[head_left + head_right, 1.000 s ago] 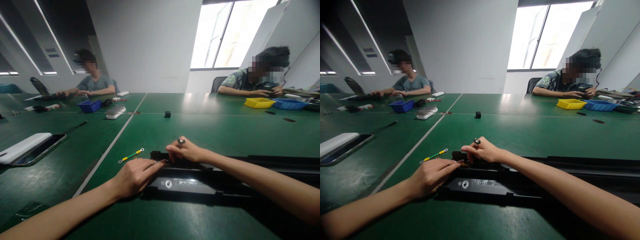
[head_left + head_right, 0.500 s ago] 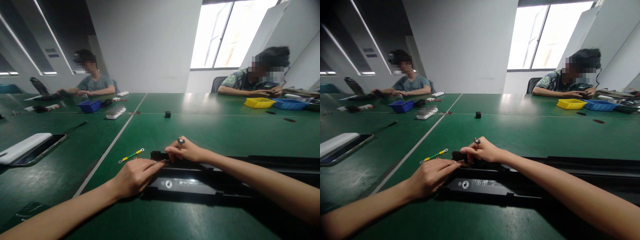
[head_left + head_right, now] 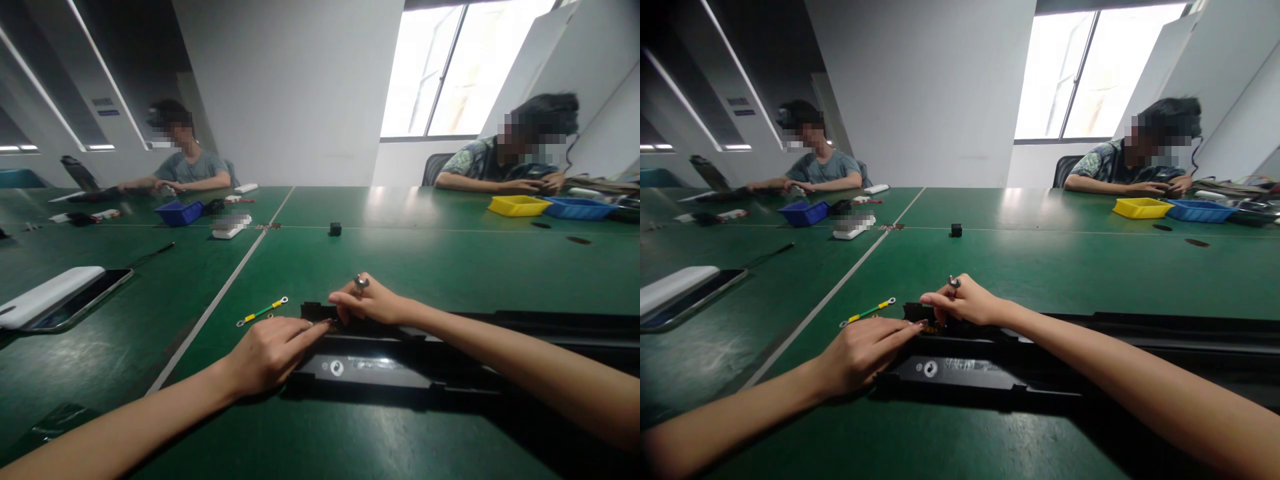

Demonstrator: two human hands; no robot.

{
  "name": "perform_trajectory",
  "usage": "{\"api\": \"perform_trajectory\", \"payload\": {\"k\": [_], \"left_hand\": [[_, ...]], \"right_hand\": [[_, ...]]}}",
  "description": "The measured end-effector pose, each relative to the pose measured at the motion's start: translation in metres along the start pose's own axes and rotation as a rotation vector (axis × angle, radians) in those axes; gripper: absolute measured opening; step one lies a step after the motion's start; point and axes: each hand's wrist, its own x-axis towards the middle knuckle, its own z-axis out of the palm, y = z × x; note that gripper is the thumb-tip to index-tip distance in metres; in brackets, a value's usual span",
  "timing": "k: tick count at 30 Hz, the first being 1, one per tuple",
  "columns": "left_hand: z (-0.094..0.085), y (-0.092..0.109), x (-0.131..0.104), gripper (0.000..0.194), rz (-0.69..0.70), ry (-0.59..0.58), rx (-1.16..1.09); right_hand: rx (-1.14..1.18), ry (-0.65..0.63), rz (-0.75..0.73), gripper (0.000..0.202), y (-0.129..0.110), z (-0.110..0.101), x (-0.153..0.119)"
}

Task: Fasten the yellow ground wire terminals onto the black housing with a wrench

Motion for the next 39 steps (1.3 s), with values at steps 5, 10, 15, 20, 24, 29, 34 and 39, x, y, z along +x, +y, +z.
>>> {"api": "perform_trajectory", "payload": {"k": [5,10,15,20,24,29,34,39], "left_hand": [[0.0002,-0.0001,-0.0002,0.037,-0.005,-0.013,-0.008],[0.001,-0.0007,-0.0013,0.039,-0.008,-0.019,-0.004],[0.0003,-0.001,-0.0017,0.04,0.0,-0.012,0.01],[0.0011,-0.0014,-0.0024,0.041,0.002,-0.014,0.008],[0.0013,-0.0011,-0.0022,0.041,-0.002,-0.018,0.007],[0.0008,-0.0008,-0.0015,0.041,-0.006,-0.015,0.011],[0.002,-0.001,-0.0011,0.043,0.011,-0.012,0.047],[0.0044,-0.0021,-0.0019,0.046,-0.001,-0.031,0.076]], "right_hand": [[0.001,0.002,0.006,0.06,-0.0013,0.0001,-0.0003],[-0.014,0.004,0.016,0.061,-0.0007,0.0005,0.0],[-0.013,0.002,0.016,0.061,-0.0011,0.0004,0.0002],[-0.009,0.003,0.017,0.06,0.0003,0.0009,0.0005],[-0.01,0.005,0.021,0.06,0.0007,0.0007,0.0001],[-0.017,0.001,0.036,0.062,0.0023,0.0015,-0.0002],[-0.012,0.019,0.055,0.064,0.0079,0.0026,0.0017],[-0.031,0.001,0.078,0.067,0.0033,0.0004,0.0021]]}}
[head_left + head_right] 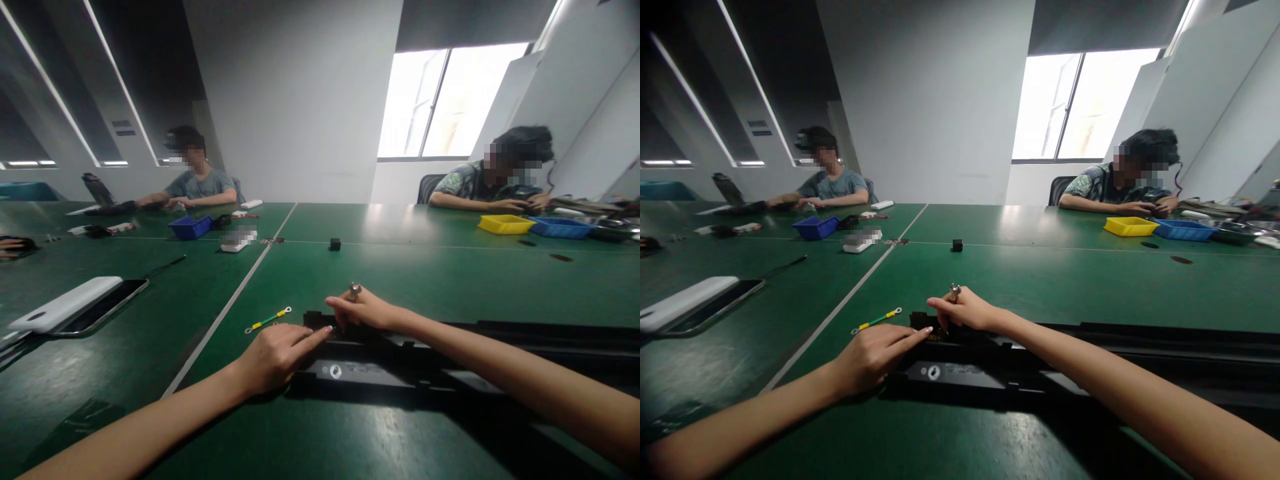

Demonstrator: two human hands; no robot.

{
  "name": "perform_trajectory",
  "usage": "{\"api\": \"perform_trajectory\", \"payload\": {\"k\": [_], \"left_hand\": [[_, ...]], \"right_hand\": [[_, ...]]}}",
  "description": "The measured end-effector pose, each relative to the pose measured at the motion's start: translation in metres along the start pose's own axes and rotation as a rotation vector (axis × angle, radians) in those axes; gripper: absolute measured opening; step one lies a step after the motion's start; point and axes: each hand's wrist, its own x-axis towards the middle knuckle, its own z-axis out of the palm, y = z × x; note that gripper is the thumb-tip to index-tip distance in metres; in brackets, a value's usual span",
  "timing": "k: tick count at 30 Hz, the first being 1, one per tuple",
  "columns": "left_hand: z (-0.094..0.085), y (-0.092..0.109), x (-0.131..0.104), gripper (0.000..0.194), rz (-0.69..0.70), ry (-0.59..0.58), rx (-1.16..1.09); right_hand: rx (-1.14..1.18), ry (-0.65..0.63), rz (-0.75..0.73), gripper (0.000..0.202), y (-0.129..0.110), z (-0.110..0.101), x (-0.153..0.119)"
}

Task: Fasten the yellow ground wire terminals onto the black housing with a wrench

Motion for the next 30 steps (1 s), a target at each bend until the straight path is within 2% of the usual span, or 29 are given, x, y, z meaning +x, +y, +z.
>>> {"api": "perform_trajectory", "payload": {"k": [7,11,14,19,30], "left_hand": [[0.001,-0.001,-0.001,0.045,0.003,0.001,-0.009],[-0.001,0.001,0.0,0.043,-0.016,-0.012,-0.006],[-0.003,0.002,0.001,0.044,-0.024,-0.027,-0.022],[-0.003,0.002,0.0,0.045,-0.036,-0.046,-0.054],[-0.003,0.001,-0.003,0.047,-0.041,-0.062,-0.139]], "right_hand": [[0.004,0.091,0.078,0.067,-0.01,0.002,-0.018],[0.107,0.035,0.052,0.071,-0.009,-0.001,-0.024],[0.134,0.04,0.062,0.067,-0.008,-0.004,-0.026],[0.182,0.128,0.105,0.046,-0.008,-0.006,-0.028],[0.249,0.225,0.149,0.05,0.001,-0.01,-0.022]]}}
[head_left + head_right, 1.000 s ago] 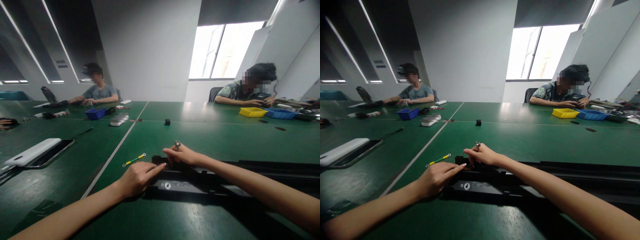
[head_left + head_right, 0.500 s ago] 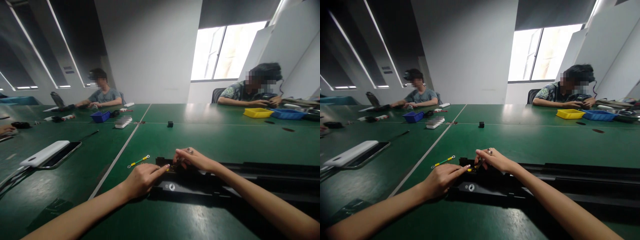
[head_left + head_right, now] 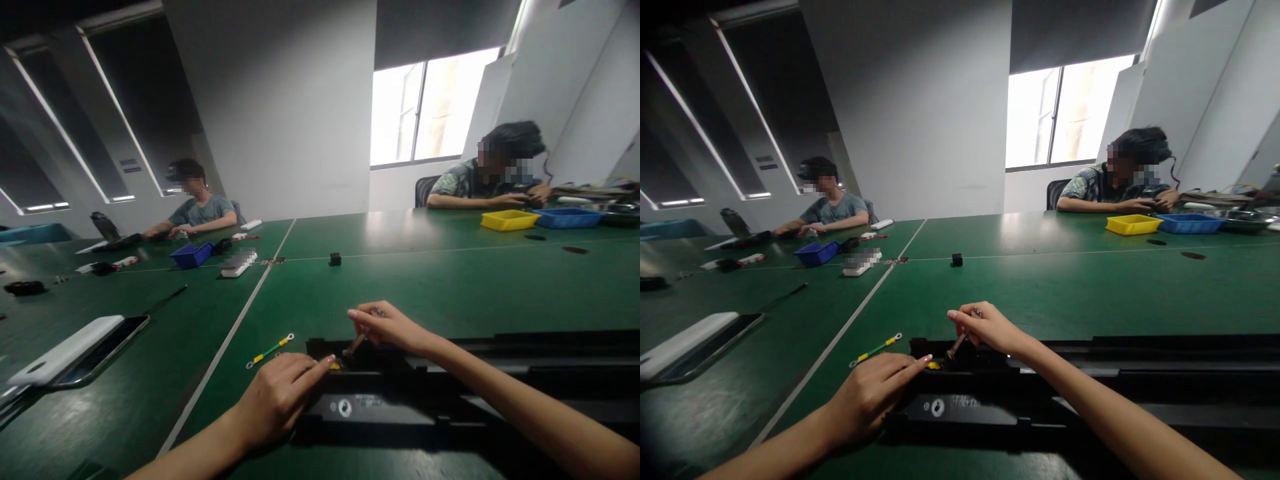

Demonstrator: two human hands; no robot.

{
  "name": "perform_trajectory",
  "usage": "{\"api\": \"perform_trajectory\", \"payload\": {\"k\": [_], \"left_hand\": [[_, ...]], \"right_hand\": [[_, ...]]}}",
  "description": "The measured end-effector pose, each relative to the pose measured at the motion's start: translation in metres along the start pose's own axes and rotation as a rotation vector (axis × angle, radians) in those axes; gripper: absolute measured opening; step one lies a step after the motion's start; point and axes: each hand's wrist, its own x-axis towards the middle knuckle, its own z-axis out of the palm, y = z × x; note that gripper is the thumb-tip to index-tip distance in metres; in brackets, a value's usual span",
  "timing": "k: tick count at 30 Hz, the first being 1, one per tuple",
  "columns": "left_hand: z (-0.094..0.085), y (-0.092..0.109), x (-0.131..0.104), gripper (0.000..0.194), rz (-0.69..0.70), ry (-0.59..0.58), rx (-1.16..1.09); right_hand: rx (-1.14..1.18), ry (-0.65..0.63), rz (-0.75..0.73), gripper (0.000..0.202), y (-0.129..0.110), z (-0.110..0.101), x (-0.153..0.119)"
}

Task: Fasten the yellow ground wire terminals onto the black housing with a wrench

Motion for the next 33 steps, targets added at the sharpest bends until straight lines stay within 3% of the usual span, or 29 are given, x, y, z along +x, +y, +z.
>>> {"api": "perform_trajectory", "payload": {"k": [12,22,33], "left_hand": [[-0.0032,0.0002,0.0012,0.047,0.001,-0.021,0.019],[-0.0044,0.0016,0.0033,0.045,0.005,-0.006,0.012],[-0.0034,-0.0003,0.0018,0.045,0.014,-0.008,0.038]], "right_hand": [[0.101,-0.013,0.123,0.041,0.0032,-0.0038,0.003],[0.146,-0.069,0.096,0.057,0.002,-0.0031,0.0047],[0.115,-0.093,0.05,0.049,-0.0016,-0.0018,0.0018]]}}
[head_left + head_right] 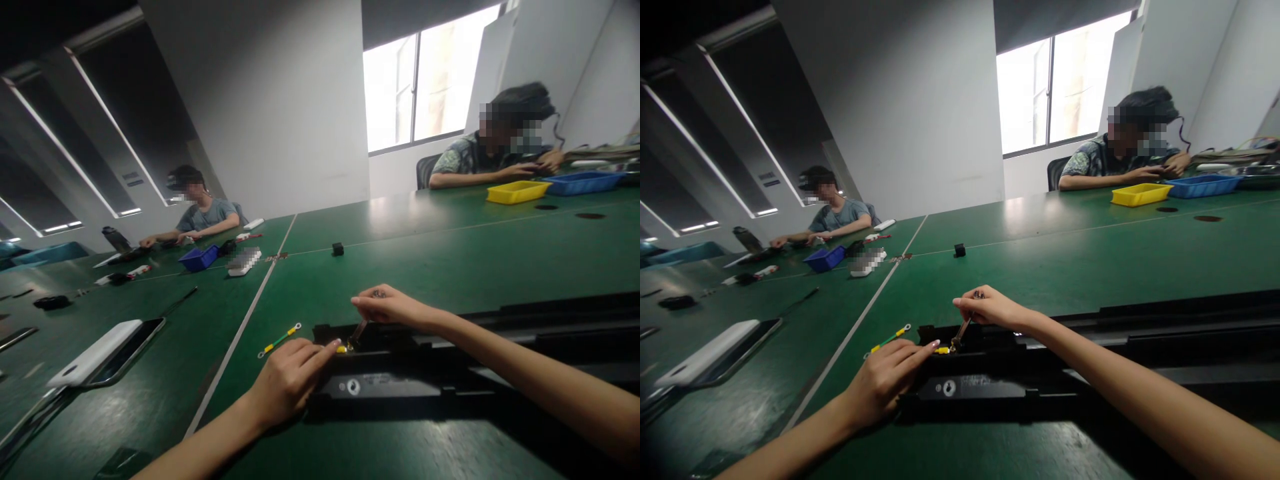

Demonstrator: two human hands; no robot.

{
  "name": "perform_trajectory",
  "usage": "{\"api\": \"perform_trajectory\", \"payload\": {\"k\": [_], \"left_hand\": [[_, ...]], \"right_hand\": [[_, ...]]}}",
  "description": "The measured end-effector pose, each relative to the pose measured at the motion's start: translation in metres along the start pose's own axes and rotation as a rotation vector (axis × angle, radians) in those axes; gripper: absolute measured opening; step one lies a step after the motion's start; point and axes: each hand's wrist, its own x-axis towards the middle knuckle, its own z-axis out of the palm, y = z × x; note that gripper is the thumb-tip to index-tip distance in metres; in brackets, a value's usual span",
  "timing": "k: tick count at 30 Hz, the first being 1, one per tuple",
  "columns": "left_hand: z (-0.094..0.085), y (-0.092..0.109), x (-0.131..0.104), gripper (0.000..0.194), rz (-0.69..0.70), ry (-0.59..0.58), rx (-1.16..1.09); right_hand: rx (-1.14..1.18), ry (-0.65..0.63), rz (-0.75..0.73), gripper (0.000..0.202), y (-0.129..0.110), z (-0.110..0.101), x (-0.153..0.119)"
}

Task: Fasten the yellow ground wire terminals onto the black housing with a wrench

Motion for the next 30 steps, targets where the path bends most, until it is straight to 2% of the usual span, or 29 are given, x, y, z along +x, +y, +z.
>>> {"api": "perform_trajectory", "payload": {"k": [8,26,30], "left_hand": [[0.0,0.001,0.001,0.045,-0.001,0.008,0.018],[-0.001,0.001,0.001,0.047,-0.009,-0.02,-0.001],[-0.003,0.002,0.002,0.047,-0.012,-0.027,0.013]], "right_hand": [[-0.129,0.008,-0.042,0.048,-0.008,0.004,-0.009],[-0.192,-0.065,-0.138,0.047,-0.005,0.008,-0.013],[-0.165,-0.023,-0.114,0.05,-0.007,0.007,-0.013]]}}
